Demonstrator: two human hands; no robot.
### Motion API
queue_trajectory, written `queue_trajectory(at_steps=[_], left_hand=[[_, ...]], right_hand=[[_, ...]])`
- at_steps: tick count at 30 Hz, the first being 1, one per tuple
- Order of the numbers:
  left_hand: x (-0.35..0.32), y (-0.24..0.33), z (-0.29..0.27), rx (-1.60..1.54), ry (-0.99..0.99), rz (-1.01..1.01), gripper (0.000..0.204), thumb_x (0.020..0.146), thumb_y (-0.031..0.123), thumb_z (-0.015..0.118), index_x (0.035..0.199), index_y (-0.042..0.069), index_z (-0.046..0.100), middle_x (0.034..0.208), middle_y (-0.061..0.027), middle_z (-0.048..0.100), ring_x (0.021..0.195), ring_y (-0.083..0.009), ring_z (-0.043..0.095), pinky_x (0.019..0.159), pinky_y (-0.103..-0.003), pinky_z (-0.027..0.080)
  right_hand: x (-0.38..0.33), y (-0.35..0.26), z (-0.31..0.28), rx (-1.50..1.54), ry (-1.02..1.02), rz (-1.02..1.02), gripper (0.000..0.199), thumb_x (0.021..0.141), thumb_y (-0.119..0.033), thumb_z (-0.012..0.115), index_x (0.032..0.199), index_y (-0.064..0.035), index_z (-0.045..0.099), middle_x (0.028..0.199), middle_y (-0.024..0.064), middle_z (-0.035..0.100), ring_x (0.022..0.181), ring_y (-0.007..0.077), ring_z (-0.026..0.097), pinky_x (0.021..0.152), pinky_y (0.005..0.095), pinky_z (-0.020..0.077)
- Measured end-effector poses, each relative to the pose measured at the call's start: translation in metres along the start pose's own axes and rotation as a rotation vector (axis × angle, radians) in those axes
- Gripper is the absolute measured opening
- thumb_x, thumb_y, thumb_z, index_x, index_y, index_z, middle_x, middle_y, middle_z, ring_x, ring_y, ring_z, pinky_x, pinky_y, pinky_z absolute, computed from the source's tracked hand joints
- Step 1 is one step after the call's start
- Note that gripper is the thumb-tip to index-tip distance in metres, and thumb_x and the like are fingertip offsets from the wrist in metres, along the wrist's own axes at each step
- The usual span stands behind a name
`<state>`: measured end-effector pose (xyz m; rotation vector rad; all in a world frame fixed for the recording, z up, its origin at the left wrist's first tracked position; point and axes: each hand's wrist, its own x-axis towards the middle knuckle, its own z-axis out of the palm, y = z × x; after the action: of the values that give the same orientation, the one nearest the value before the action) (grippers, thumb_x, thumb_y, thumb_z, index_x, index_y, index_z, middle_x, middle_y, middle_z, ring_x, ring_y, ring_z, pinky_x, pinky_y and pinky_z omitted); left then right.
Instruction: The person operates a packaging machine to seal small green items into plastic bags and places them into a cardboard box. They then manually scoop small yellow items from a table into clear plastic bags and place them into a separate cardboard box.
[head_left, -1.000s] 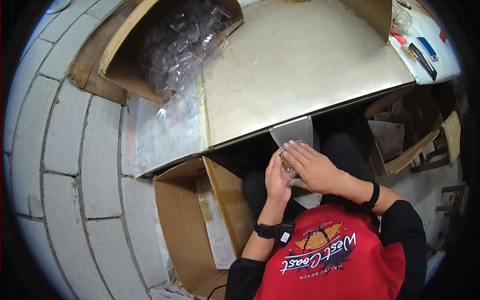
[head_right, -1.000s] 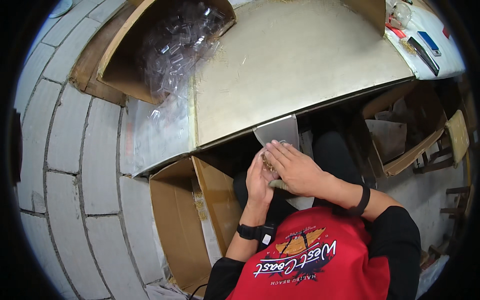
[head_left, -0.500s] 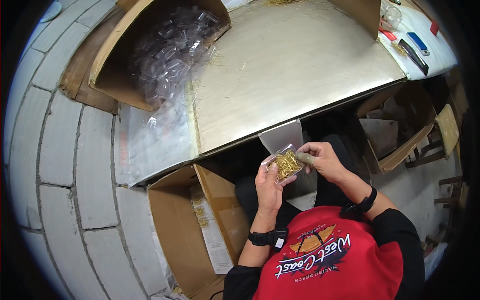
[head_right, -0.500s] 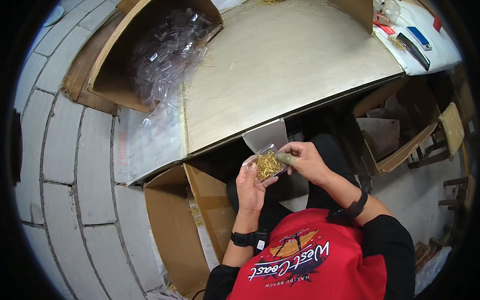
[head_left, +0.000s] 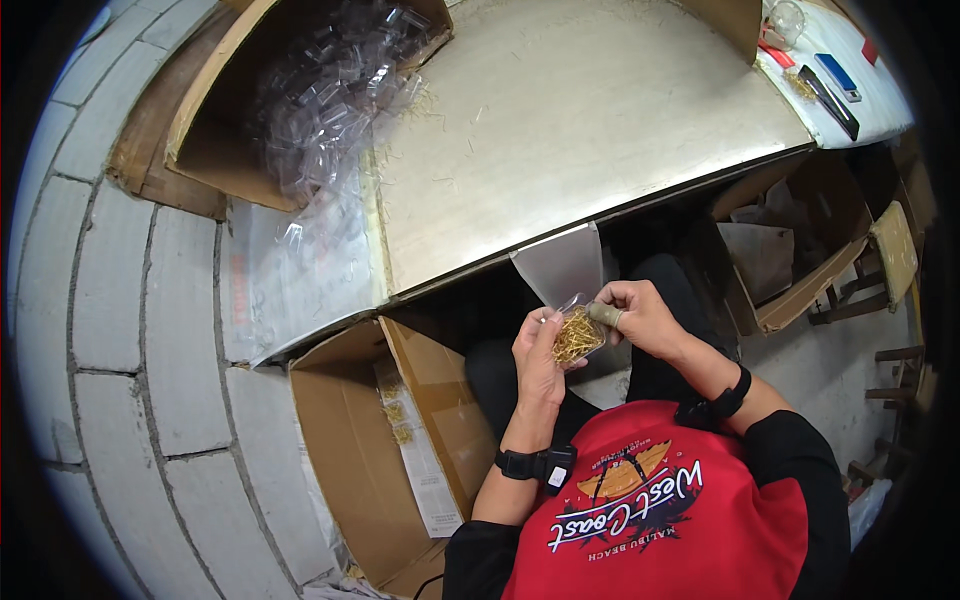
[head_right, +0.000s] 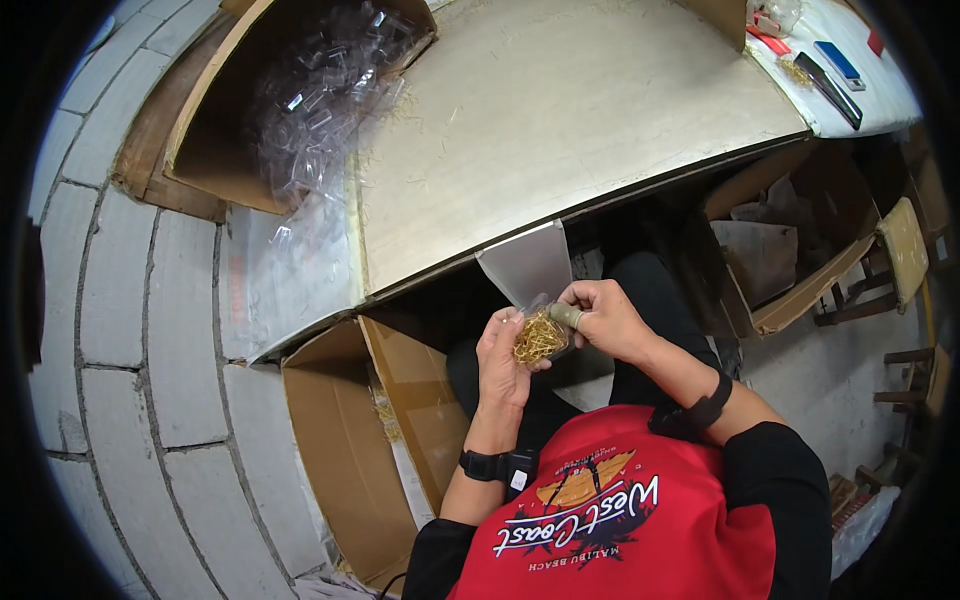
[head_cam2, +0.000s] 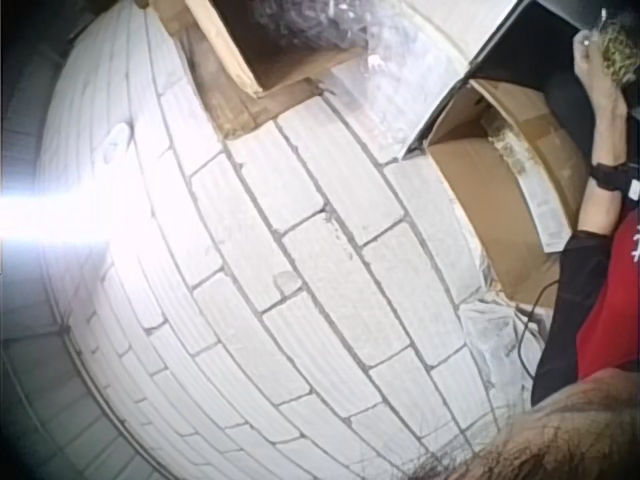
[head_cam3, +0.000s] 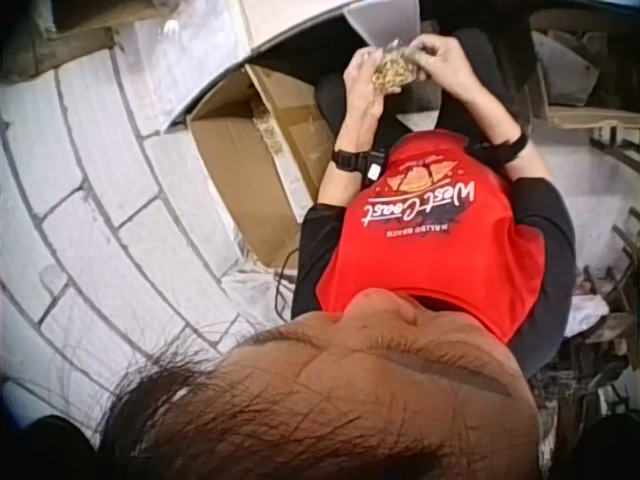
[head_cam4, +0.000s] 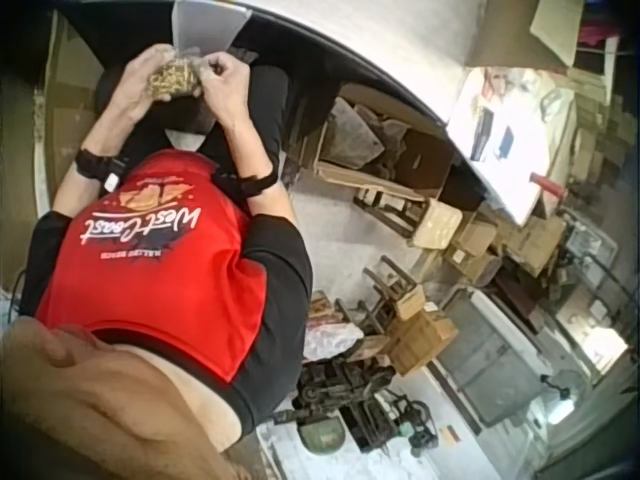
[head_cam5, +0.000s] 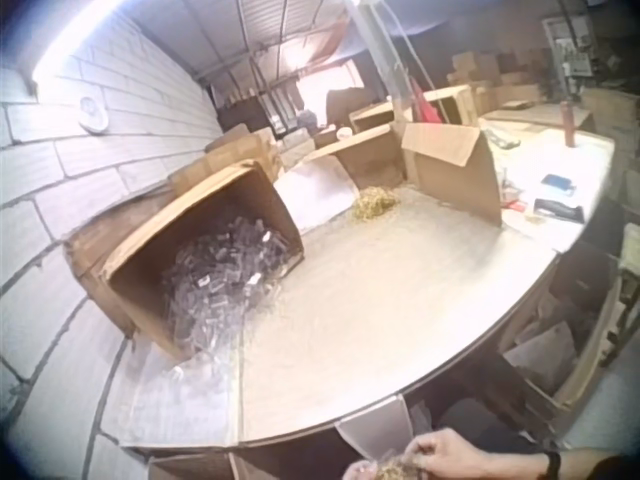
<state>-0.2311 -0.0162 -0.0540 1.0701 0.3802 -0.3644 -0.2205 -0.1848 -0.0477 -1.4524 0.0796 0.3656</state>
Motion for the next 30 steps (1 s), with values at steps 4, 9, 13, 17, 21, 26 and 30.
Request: queue_trajectory(at_steps=[4, 9, 13, 17, 21, 26, 30], left_hand=[[-0.001, -0.003, -0.001, -0.072, -0.013, 0.006, 0.018, 0.086, 0.016, 0.056, 0.1, 0.006, 0.052, 0.087, -0.008, 0.062, 0.068, -0.0162, 0.065, 0.044, -0.028, 0.056], [-0.002, -0.003, -0.003, -0.042, -0.018, -0.003, 0.02, 0.087, 0.016, 0.056, 0.104, 0.006, 0.054, 0.088, -0.0073, 0.062, 0.068, -0.0159, 0.065, 0.045, -0.028, 0.056], [-0.002, -0.005, -0.002, 0.014, 0.024, -0.017, 0.022, 0.089, 0.023, 0.058, 0.103, 0.006, 0.055, 0.086, -0.0055, 0.063, 0.067, -0.0145, 0.065, 0.045, -0.027, 0.056], [0.002, -0.01, -0.004, 0.068, 0.084, -0.007, 0.027, 0.088, 0.028, 0.059, 0.102, 0.005, 0.056, 0.086, -0.0052, 0.063, 0.066, -0.0139, 0.065, 0.045, -0.026, 0.055], [0.001, -0.01, -0.002, 0.022, 0.006, -0.021, 0.03, 0.089, 0.03, 0.058, 0.102, 0.003, 0.056, 0.086, -0.0068, 0.063, 0.066, -0.0144, 0.065, 0.045, -0.026, 0.055], [-0.001, -0.011, -0.002, 0.01, -0.057, -0.007, 0.035, 0.093, 0.033, 0.049, 0.106, 0.0, 0.054, 0.088, -0.0098, 0.063, 0.067, -0.016, 0.065, 0.046, -0.026, 0.056], [-0.007, 0.004, 0.005, -0.02, -0.126, -0.037, 0.044, 0.097, 0.037, 0.036, 0.107, -0.003, 0.053, 0.092, -0.0128, 0.063, 0.071, -0.0187, 0.066, 0.048, -0.027, 0.056]], right_hand=[[0.004, 0.007, 0.0, 0.091, -0.002, 0.057, 0.013, 0.086, -0.011, 0.061, 0.081, 0.0003, 0.059, 0.063, 0.0019, 0.058, 0.048, 0.0058, 0.051, 0.043, 0.0196, 0.0401], [0.008, 0.01, 0.002, 0.185, 0.006, 0.035, 0.012, 0.085, -0.012, 0.063, 0.082, 0.0001, 0.06, 0.063, 0.0016, 0.058, 0.048, 0.0057, 0.051, 0.044, 0.0189, 0.0398], [0.01, 0.015, -0.003, 0.093, 0.015, 0.033, 0.012, 0.084, -0.011, 0.064, 0.079, -0.0003, 0.062, 0.065, 0.0013, 0.059, 0.05, 0.0059, 0.051, 0.046, 0.02, 0.0399], [0.001, 0.008, 0.002, -0.283, 0.169, -0.19, 0.008, 0.081, -0.009, 0.064, 0.079, -0.0007, 0.062, 0.069, 0.002, 0.057, 0.056, 0.0086, 0.051, 0.05, 0.0238, 0.0406], [-0.01, -0.001, 0.006, -0.522, 0.181, -0.426, 0.011, 0.072, -0.008, 0.067, 0.083, -0.0044, 0.064, 0.074, 0.0099, 0.056, 0.064, 0.0251, 0.057, 0.057, 0.0317, 0.0455], [-0.008, -0.012, 0.004, -0.742, 0.135, -0.41, 0.01, 0.075, -0.011, 0.065, 0.082, -0.0044, 0.062, 0.077, 0.0104, 0.056, 0.069, 0.0306, 0.058, 0.059, 0.0368, 0.0465], [-0.001, -0.025, 0.002, -0.636, 0.181, -0.513, 0.015, 0.078, -0.016, 0.064, 0.084, -0.0025, 0.062, 0.08, 0.0101, 0.057, 0.067, 0.0297, 0.058, 0.062, 0.038, 0.047]])
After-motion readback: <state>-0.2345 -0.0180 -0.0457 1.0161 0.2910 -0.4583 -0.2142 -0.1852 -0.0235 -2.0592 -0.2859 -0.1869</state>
